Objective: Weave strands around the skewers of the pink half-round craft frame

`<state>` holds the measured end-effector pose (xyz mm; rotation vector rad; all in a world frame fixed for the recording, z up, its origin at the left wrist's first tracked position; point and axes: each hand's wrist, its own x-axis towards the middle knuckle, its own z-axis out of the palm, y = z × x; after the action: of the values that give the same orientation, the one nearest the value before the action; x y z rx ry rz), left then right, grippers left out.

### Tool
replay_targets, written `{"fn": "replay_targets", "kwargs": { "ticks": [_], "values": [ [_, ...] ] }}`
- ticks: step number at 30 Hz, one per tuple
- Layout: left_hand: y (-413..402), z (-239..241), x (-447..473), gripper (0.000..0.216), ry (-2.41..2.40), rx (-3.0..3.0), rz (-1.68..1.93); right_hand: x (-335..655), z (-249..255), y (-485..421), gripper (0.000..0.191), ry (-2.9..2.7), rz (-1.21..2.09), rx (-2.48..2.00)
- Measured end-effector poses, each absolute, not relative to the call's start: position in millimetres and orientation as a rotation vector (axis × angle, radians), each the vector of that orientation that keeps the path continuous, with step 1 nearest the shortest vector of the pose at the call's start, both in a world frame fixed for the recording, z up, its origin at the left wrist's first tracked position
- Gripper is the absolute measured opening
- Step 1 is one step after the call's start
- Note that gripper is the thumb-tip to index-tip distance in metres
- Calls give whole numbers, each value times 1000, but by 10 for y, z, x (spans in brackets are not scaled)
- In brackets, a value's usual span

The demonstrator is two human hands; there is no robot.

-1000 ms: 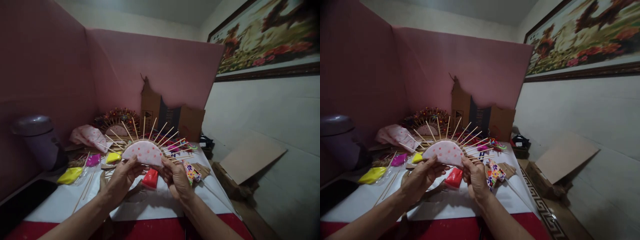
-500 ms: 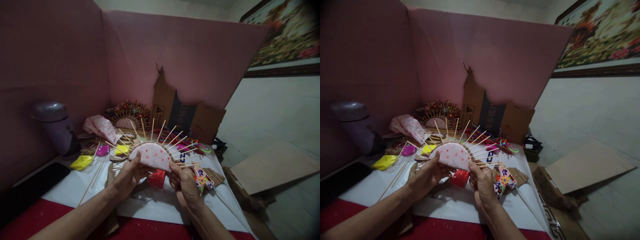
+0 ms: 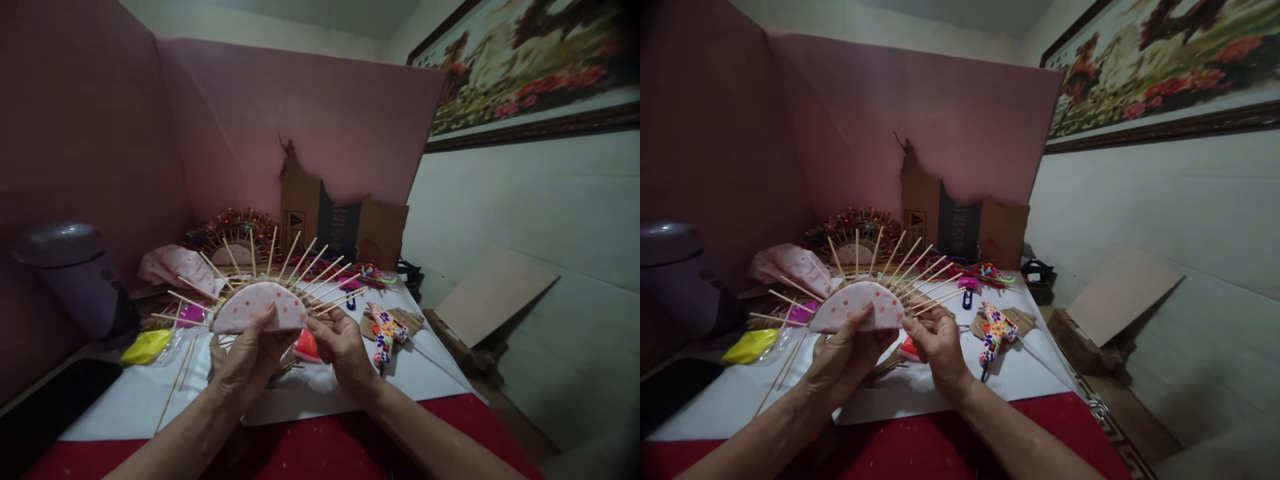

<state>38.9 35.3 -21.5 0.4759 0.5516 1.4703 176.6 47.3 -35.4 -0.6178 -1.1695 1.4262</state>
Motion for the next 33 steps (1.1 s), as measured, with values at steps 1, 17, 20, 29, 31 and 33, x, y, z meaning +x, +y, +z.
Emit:
{"fn": "replay_targets", "kwargs": {
  "ticks": [1, 17, 20, 29, 31, 33],
  "values": [
    [363, -205, 374, 8, 542, 475, 1476, 1765, -368, 474, 29, -1167, 1414, -623],
    [412, -248, 338, 14, 602, 504, 1424, 1826, -447, 470, 24, -1218, 1267, -748],
    [394, -213, 358, 16, 593, 515, 1419, 1826, -441, 480, 25, -1227, 1250, -752],
    [294, -131, 319, 17, 554, 418, 1425, 1770, -358, 365, 23, -1209, 1365, -684],
    [293, -126, 322, 17, 578, 404, 1401, 1770, -367, 374, 22, -1230, 1350, -689],
    [307, -122, 332, 17, 617, 389, 1433, 1786, -378, 400, 21, -1269, 1312, -682]
  ]
}}
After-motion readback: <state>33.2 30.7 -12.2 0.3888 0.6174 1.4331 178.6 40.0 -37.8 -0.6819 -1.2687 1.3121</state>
